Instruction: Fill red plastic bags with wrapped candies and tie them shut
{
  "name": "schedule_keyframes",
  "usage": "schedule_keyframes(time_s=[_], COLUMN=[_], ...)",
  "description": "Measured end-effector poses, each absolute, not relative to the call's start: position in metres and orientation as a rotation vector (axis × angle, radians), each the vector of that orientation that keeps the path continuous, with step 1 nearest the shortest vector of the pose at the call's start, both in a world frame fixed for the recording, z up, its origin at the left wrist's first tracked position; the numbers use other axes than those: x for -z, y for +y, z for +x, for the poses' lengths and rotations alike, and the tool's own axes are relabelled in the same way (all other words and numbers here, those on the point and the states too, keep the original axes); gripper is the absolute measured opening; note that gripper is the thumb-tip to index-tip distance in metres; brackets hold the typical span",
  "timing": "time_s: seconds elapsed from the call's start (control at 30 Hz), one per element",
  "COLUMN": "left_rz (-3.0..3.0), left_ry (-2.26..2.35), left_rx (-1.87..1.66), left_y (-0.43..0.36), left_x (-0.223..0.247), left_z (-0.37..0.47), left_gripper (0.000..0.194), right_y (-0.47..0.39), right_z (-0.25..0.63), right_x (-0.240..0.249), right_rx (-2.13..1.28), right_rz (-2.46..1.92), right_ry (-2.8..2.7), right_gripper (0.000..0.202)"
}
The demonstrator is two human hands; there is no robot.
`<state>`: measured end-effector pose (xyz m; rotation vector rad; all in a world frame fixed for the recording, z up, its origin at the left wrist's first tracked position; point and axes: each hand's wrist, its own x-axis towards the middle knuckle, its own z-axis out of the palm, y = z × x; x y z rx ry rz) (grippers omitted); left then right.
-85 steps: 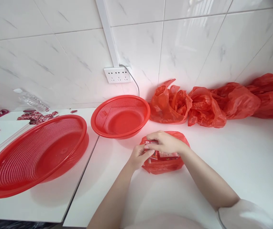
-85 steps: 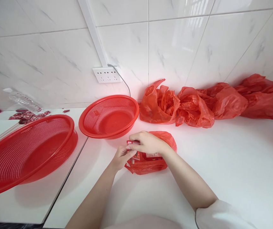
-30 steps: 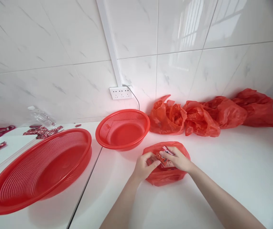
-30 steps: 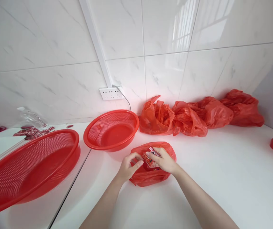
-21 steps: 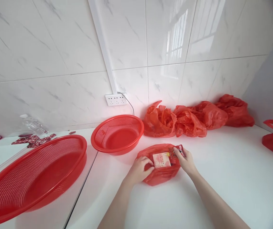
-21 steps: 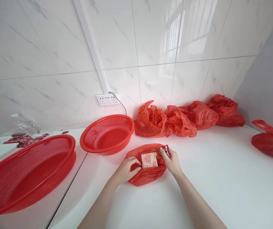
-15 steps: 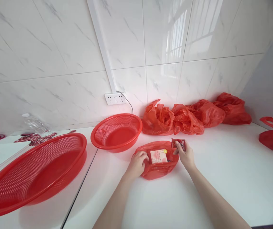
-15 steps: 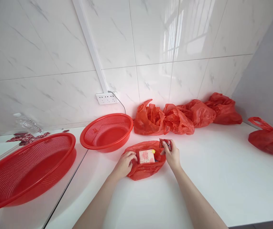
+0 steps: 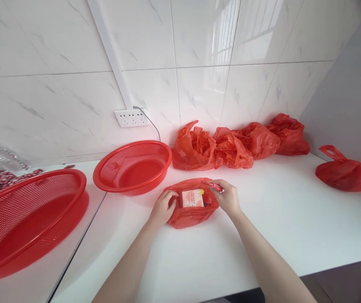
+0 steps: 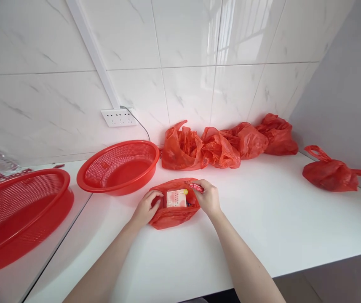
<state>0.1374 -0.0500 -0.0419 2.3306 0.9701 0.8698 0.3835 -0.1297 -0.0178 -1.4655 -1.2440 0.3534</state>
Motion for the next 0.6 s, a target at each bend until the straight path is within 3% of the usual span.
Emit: schedule_keyframes(time_s=[0.3, 0.47, 0.6], left_rz=[2.469, 2.371, 2.099], left_ry=[0.996, 0.599, 0.618], left_rx=[-1.007, -0.318, 0.060], left_y=[-0.079, -0.156, -0.213], left_x=[0.000, -0.048, -0.045], left_z=[0.149, 0.155, 0.138], left_gripper=[0.020, 0.019, 0.028], right_y=[-0.132, -0.136, -0.141], right_z=[0.385, 0.379, 0.372], right_x=[0.013, 0.011, 0.009], right_rx=[-0.260, -0.208, -0.181], right_rz=[-1.528, -1.473, -1.435], right_ry=[-1.214, -1.320, -1.418], right_gripper=[0.025, 0.027, 0.025])
